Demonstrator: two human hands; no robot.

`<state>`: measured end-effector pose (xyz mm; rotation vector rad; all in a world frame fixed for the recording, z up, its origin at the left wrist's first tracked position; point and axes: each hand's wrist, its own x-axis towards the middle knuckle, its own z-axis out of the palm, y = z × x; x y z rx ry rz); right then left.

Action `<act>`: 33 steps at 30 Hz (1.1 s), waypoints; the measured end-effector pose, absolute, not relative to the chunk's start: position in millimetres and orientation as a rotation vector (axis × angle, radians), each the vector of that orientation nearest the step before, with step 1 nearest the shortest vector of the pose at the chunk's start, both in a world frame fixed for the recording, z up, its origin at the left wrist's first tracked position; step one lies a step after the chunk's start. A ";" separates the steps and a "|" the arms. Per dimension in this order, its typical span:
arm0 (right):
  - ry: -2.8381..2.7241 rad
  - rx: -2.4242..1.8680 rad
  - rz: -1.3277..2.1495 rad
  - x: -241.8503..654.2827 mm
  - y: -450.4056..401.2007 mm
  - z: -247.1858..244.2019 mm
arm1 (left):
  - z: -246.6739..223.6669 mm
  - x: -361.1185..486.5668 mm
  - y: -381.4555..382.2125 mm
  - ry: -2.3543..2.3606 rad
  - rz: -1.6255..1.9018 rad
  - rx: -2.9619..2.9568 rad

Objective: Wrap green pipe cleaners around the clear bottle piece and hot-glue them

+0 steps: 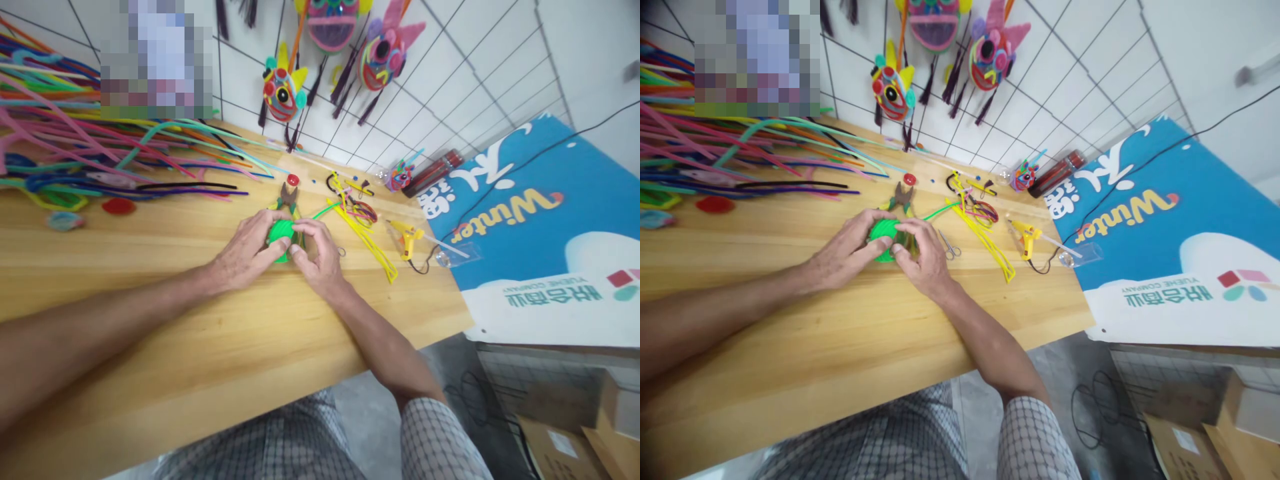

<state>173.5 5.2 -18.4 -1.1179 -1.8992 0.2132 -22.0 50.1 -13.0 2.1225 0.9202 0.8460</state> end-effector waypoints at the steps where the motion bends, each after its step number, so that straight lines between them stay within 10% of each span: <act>1: -1.899 -1.124 0.213 173.4 5.3 -18.5 | -14.1 -21.4 50.8 0.926 0.857 2.120; 33: -1.907 -1.188 0.194 172.3 -0.2 -19.8 | -13.2 -23.9 46.9 0.951 0.838 2.034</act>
